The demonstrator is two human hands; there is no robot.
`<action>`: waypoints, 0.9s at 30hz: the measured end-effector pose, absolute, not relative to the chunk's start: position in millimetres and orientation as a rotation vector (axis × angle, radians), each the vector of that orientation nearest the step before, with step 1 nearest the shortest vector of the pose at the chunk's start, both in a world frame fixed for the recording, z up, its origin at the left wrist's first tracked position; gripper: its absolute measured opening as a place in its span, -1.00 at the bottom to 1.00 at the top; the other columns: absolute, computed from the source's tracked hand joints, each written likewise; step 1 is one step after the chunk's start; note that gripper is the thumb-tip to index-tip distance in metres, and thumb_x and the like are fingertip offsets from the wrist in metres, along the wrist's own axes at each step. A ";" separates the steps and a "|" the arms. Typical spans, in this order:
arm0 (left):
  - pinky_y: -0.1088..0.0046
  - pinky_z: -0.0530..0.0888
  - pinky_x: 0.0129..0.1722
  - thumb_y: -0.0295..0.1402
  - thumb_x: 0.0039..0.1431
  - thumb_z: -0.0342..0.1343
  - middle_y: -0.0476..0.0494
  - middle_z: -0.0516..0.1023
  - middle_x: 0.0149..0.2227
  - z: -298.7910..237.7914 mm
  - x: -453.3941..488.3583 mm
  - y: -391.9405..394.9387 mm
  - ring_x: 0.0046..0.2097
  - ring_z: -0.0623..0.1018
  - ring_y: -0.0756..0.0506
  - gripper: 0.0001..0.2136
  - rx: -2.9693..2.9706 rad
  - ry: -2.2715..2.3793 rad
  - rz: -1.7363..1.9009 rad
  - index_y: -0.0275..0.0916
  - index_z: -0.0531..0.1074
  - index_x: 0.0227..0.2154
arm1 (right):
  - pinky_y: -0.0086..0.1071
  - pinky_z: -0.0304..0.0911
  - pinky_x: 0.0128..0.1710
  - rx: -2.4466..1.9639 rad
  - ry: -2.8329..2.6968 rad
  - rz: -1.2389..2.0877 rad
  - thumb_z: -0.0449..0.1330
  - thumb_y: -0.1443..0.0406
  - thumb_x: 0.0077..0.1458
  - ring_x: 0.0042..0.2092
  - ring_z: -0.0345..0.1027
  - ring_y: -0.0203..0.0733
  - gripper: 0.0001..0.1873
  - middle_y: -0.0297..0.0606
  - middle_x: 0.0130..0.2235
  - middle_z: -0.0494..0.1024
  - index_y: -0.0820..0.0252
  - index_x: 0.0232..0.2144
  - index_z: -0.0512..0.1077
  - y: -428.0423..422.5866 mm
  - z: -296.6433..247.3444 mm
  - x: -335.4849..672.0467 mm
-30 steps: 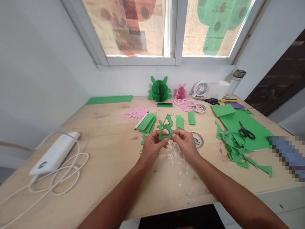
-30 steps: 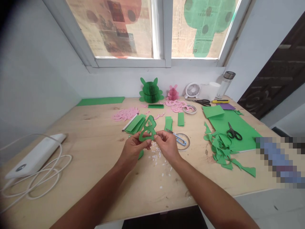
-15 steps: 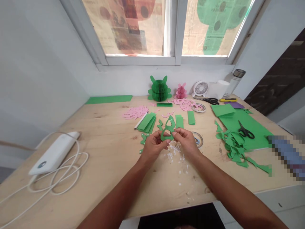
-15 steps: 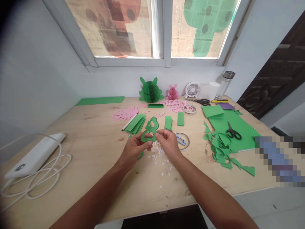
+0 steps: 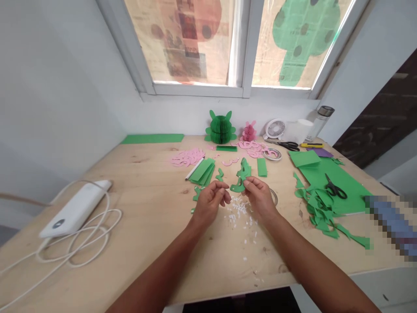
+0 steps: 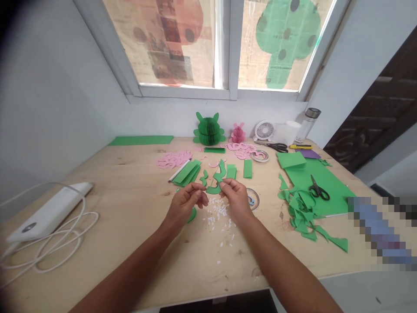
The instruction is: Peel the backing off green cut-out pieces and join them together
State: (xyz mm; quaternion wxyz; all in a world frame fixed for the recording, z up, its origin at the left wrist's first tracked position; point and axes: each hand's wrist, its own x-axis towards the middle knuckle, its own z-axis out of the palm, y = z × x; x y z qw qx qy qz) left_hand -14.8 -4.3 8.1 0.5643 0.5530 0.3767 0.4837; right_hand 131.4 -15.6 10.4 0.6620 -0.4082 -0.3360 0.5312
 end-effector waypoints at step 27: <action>0.51 0.32 -0.43 -0.31 -0.13 0.22 -0.01 0.46 -0.58 15.7 -21.9 -0.6 -0.48 0.41 0.02 -0.85 1.040 0.861 1.128 -0.29 0.47 -0.51 | -0.43 0.11 -0.48 -1.018 -1.138 1.245 0.29 0.23 -0.14 -0.49 0.19 -0.31 -0.87 -0.36 -0.56 0.42 0.19 -0.54 0.47 -18.0 -2.1 125.6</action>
